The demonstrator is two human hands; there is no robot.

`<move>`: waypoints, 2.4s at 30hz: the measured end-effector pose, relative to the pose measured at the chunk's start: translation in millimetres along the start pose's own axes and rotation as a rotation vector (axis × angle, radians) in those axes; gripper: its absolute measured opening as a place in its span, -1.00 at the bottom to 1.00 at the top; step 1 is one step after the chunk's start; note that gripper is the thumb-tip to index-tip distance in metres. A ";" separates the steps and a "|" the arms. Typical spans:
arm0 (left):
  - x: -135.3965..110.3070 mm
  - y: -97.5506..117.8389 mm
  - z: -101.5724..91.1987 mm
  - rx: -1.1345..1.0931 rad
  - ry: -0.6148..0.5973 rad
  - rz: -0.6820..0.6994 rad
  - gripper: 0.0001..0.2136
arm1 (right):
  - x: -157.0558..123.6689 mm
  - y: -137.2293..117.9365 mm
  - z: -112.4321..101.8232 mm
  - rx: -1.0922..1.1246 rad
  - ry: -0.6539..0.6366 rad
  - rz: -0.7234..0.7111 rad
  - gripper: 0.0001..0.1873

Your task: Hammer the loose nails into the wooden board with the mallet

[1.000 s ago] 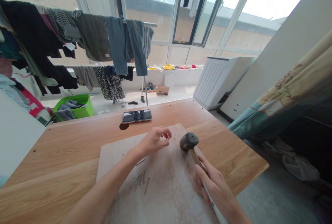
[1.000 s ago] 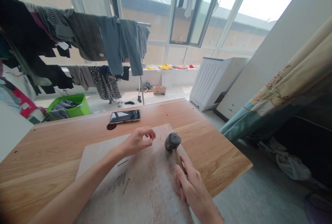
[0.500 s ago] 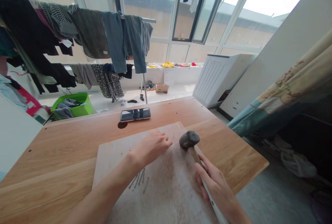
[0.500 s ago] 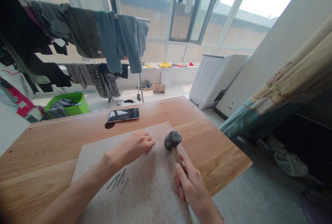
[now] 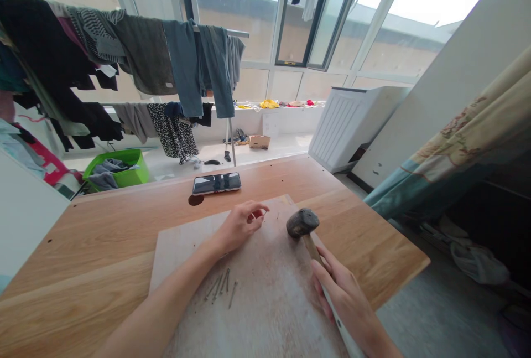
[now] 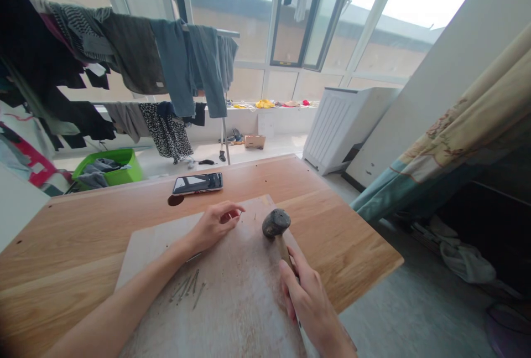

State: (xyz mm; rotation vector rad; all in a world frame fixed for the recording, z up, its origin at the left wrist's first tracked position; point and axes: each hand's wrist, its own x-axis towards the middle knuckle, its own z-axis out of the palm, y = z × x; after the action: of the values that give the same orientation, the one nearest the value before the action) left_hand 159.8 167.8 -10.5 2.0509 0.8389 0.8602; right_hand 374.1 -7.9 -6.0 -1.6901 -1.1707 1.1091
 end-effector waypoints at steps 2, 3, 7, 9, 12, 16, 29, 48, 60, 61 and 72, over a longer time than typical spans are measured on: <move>0.0 0.8 1.8 -0.002 -0.015 -0.004 -0.82 | -0.1 -1.1 0.5 0.005 -0.001 0.010 -0.44; 0.1 1.7 2.5 0.004 -0.019 -0.003 -0.84 | 0.0 -2.0 0.8 0.003 0.000 0.012 -0.45; 0.2 4.7 3.1 0.053 -0.006 0.017 -0.88 | 0.7 -5.1 1.6 -0.009 0.009 0.005 -0.51; 0.1 4.7 2.5 0.072 0.002 0.031 -0.87 | 1.6 -5.2 1.7 -0.003 0.004 0.008 -0.50; 0.1 3.6 2.2 0.095 -0.003 0.040 -0.86 | 2.8 -4.1 1.3 0.004 0.004 0.015 -0.45; 0.5 2.4 3.5 0.125 -0.006 0.048 -0.86 | 2.5 -1.6 0.1 0.009 -0.010 0.003 -0.42; 1.4 7.3 4.2 0.036 -0.006 -0.020 -0.78 | 12.2 -46.9 16.4 -0.047 -0.055 -0.118 -0.44; -26.4 61.7 -80.4 0.614 -0.506 -0.180 -0.70 | 1.0 -53.0 27.6 -0.175 -0.070 -0.073 -0.38; -56.1 71.4 -70.7 0.828 -0.566 -0.190 -0.86 | -14.5 -14.9 22.0 -0.148 -0.115 0.011 -0.35; -56.9 72.2 -71.2 0.829 -0.568 -0.193 -0.88 | -14.0 -14.6 22.2 -0.137 -0.115 0.013 -0.35; -38.7 54.1 -66.4 0.579 -0.388 -0.126 -0.92 | -13.5 -19.6 23.0 -0.087 -0.083 0.028 -0.40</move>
State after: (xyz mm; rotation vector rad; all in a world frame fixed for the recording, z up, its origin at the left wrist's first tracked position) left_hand 101.1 135.4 55.3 2.5083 1.0611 0.1317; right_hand 344.4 -12.9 7.9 -1.7451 -1.2672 1.1701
